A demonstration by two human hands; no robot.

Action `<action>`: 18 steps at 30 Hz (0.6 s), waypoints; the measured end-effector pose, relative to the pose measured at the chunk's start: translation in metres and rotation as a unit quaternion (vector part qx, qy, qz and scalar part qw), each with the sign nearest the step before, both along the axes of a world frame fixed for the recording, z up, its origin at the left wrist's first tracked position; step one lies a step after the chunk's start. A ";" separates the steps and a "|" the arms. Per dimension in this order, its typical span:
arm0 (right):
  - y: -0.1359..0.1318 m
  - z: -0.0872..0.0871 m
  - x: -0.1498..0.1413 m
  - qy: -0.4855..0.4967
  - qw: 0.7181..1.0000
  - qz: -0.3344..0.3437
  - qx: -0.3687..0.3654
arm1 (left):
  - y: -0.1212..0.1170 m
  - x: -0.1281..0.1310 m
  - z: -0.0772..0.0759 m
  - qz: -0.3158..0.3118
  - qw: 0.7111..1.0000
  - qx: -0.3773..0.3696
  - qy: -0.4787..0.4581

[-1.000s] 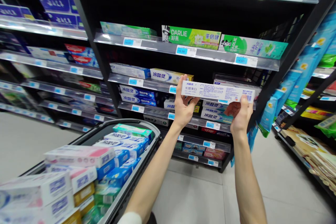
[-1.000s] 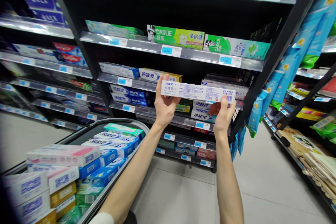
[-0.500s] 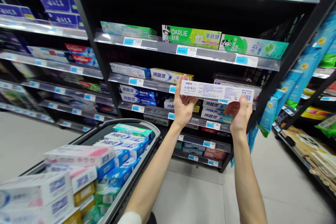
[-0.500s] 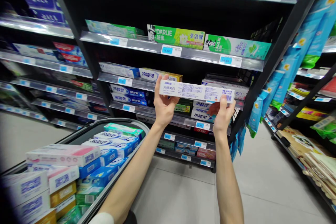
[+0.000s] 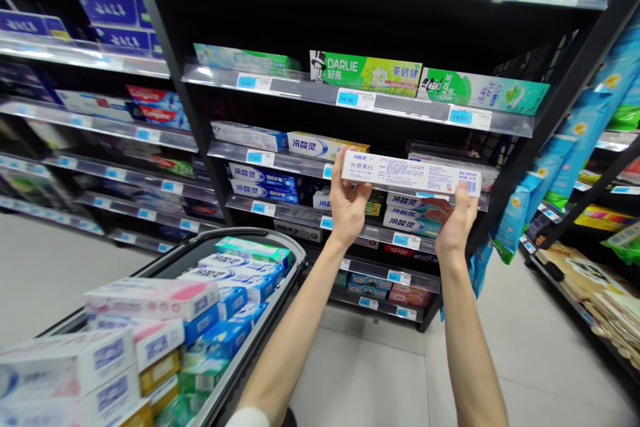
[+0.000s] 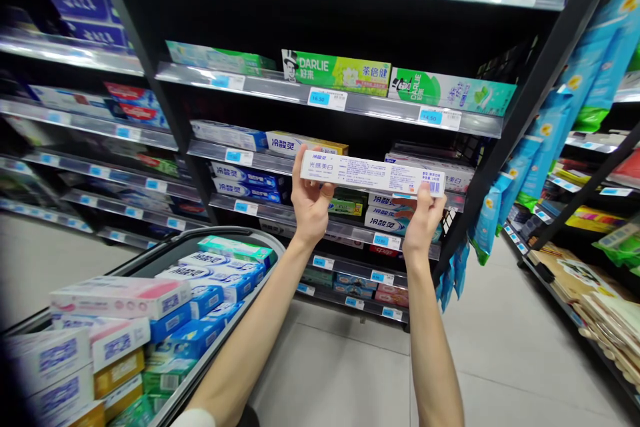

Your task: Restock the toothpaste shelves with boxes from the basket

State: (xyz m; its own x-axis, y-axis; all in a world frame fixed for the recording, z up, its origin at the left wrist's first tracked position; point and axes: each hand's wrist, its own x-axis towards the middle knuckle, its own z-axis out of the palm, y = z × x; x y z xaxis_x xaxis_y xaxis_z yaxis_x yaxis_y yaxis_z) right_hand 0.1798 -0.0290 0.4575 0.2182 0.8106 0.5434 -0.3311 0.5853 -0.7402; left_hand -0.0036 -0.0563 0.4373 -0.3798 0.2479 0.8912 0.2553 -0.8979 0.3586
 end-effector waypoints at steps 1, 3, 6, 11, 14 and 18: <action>0.000 0.000 -0.001 0.003 1.000 0.005 -0.002 | 0.000 0.001 0.000 -0.004 1.000 -0.004 -0.003; 0.000 -0.001 -0.002 0.014 1.000 0.015 -0.001 | 0.000 0.003 -0.001 -0.013 1.000 -0.011 -0.009; 0.000 -0.002 -0.003 0.031 0.999 0.017 0.007 | -0.001 0.007 -0.002 -0.032 0.999 -0.015 -0.021; 0.000 -0.002 -0.003 0.033 0.999 0.019 -0.002 | -0.002 0.008 -0.002 -0.072 0.995 -0.026 -0.056; 0.000 -0.001 -0.003 0.033 0.999 0.016 -0.002 | -0.003 0.006 -0.001 -0.079 0.992 -0.045 -0.082; -0.003 0.000 -0.003 0.044 0.999 -0.017 0.017 | -0.009 0.008 0.006 -0.100 0.982 -0.074 -0.145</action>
